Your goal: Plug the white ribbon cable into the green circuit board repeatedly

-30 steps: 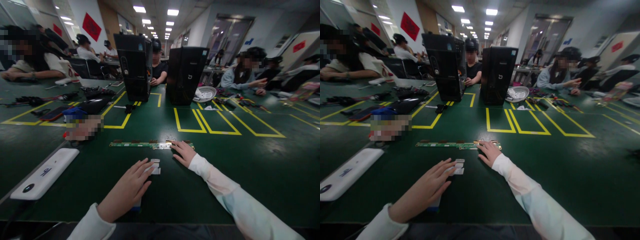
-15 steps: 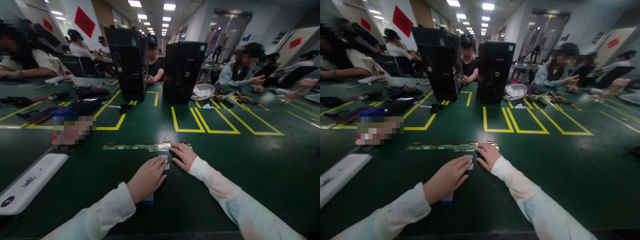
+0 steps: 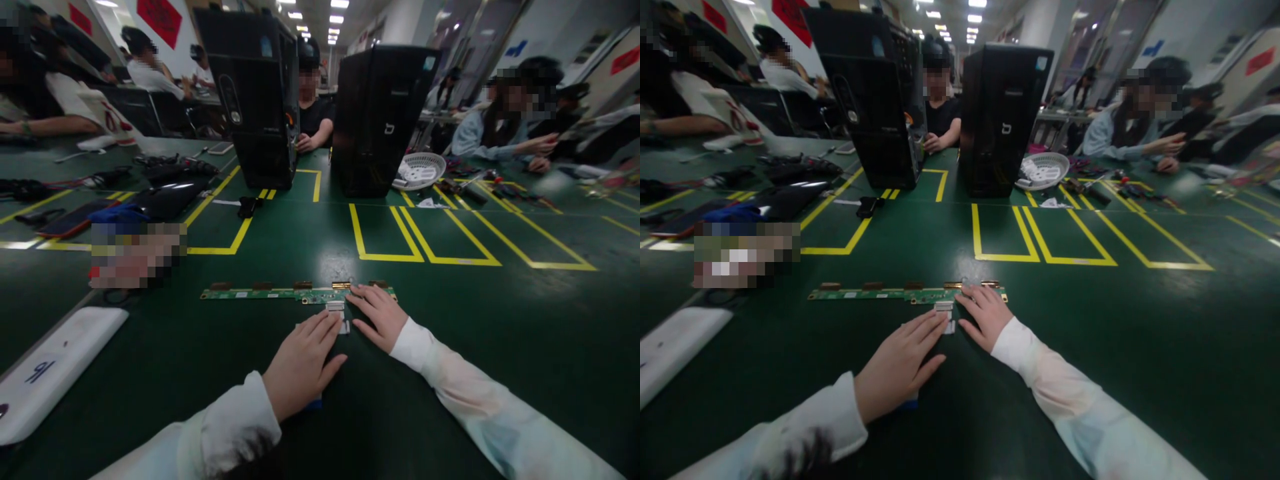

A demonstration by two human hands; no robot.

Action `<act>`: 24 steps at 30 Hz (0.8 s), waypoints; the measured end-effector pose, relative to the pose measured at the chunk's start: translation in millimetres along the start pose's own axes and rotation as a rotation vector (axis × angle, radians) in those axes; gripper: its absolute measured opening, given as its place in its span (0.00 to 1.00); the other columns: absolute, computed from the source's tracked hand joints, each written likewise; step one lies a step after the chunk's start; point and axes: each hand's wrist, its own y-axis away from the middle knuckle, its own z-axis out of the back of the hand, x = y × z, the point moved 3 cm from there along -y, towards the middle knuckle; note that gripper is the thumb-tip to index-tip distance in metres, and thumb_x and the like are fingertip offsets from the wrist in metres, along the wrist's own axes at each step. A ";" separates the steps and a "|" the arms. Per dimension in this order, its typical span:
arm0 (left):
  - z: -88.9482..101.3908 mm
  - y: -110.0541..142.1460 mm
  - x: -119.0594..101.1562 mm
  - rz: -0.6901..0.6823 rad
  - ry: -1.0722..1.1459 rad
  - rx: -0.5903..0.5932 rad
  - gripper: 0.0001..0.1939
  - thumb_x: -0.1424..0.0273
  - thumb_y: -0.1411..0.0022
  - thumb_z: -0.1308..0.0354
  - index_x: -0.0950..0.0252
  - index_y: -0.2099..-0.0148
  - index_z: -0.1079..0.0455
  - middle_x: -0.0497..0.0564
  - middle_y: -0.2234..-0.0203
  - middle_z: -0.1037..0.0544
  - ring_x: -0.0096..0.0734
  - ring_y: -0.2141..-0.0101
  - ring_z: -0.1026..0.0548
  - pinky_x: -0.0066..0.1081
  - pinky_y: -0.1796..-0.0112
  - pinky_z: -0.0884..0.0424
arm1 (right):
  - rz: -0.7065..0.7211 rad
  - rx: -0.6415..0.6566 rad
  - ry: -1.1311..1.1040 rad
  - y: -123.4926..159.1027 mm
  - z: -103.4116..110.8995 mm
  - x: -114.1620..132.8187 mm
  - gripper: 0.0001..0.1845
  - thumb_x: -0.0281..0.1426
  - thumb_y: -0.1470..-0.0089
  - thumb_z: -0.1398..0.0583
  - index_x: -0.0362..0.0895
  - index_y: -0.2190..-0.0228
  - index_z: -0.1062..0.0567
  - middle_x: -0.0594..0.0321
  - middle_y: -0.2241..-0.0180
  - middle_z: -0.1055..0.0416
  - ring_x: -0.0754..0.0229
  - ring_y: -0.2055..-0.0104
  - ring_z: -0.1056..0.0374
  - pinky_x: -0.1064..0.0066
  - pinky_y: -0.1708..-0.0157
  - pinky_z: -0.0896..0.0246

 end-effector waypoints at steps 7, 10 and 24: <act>-1.6 -0.7 1.7 -0.016 -0.018 -0.010 0.29 0.58 0.32 0.54 0.67 0.35 0.44 0.56 0.37 0.35 0.41 0.38 0.38 0.44 0.42 0.36 | 0.000 0.006 0.010 0.3 -0.8 -0.9 0.25 0.37 0.38 0.49 0.40 0.42 0.33 0.47 0.43 0.36 0.47 0.41 0.42 0.48 0.42 0.44; -2.5 -0.8 0.7 -0.020 -0.022 -0.043 0.28 0.58 0.31 0.54 0.66 0.35 0.43 0.55 0.38 0.34 0.40 0.38 0.38 0.44 0.41 0.39 | 0.008 0.004 0.009 0.5 -1.4 -1.1 0.25 0.37 0.38 0.48 0.40 0.42 0.33 0.47 0.43 0.36 0.47 0.41 0.43 0.48 0.42 0.44; -4.7 -2.9 -1.6 0.002 -0.003 -0.028 0.28 0.58 0.32 0.54 0.69 0.35 0.43 0.59 0.38 0.35 0.42 0.38 0.39 0.46 0.40 0.39 | 0.000 -0.011 -0.011 0.5 -1.2 -1.0 0.25 0.37 0.39 0.47 0.41 0.43 0.33 0.47 0.44 0.36 0.47 0.41 0.43 0.47 0.42 0.44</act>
